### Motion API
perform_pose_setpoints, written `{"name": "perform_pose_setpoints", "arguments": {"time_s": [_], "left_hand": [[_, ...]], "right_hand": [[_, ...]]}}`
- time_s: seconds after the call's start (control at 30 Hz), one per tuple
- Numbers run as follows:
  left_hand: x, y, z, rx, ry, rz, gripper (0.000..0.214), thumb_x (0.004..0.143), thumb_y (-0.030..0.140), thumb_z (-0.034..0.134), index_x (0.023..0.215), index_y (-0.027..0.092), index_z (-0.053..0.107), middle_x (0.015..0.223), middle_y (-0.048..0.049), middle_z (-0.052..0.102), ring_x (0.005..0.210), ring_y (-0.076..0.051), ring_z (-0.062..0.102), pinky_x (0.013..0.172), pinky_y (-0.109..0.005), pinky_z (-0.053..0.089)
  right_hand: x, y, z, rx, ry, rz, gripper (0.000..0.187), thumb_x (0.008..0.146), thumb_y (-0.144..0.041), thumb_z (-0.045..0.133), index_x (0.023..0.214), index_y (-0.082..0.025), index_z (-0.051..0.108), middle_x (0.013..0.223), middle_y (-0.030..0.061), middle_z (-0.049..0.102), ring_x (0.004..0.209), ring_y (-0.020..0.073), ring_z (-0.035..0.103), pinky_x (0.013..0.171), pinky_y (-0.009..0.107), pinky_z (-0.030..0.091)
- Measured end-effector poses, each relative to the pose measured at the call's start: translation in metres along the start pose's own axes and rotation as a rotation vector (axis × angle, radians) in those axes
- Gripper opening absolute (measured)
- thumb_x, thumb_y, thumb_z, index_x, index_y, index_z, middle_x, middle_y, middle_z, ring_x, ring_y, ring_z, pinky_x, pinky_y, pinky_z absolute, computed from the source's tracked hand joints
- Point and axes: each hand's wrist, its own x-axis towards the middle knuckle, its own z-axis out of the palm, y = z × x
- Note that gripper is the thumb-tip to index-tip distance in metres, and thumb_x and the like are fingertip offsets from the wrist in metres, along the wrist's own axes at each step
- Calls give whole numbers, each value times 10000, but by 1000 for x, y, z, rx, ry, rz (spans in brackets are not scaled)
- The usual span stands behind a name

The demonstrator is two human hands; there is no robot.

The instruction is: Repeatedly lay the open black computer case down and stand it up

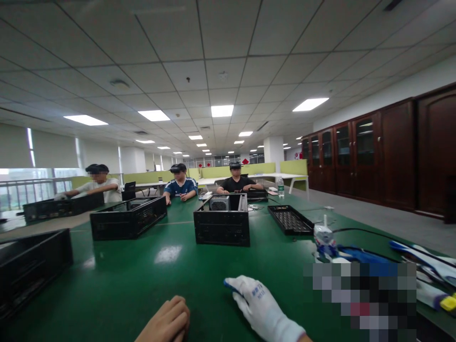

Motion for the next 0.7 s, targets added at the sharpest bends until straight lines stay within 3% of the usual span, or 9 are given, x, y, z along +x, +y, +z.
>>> {"name": "perform_pose_setpoints", "arguments": {"time_s": [0.27,0.43,0.5,0.57,0.7], "left_hand": [[0,-2,3,30,-5,30,204,840,49,499,935,227,529,1002,-40,681,930,-208,618,796,-307,524],[16,-9,4,116,23,79,153,873,95,468,836,232,526,792,-15,659,726,-190,625,705,-299,536],[43,-21,-6,138,-14,27,167,932,130,451,859,231,563,766,-8,642,684,-176,614,660,-278,524],[84,-41,-17,163,-32,-9,188,984,171,430,944,227,605,837,-27,654,756,-187,627,704,-290,529],[192,-90,-30,201,32,-33,277,1017,292,452,1233,179,582,1188,-122,630,1165,-279,568,1047,-438,457]], "right_hand": [[-5,17,7,-19,0,4,444,1016,-245,449,1452,-250,531,1385,86,632,1268,255,593,1125,416,451],[-3,18,11,-102,-21,13,397,997,-212,453,1362,-197,610,1396,139,616,1229,322,611,1020,449,513],[-1,14,9,-173,-78,3,397,986,-180,436,1334,-145,622,1368,189,622,1197,359,621,962,481,532],[2,7,3,-224,-132,13,406,993,-168,414,1351,-121,600,1314,199,648,1141,351,646,938,476,536],[4,-5,-12,-242,-193,-8,412,1024,-214,397,1398,-141,552,1303,168,649,1119,323,646,948,447,536]]}}
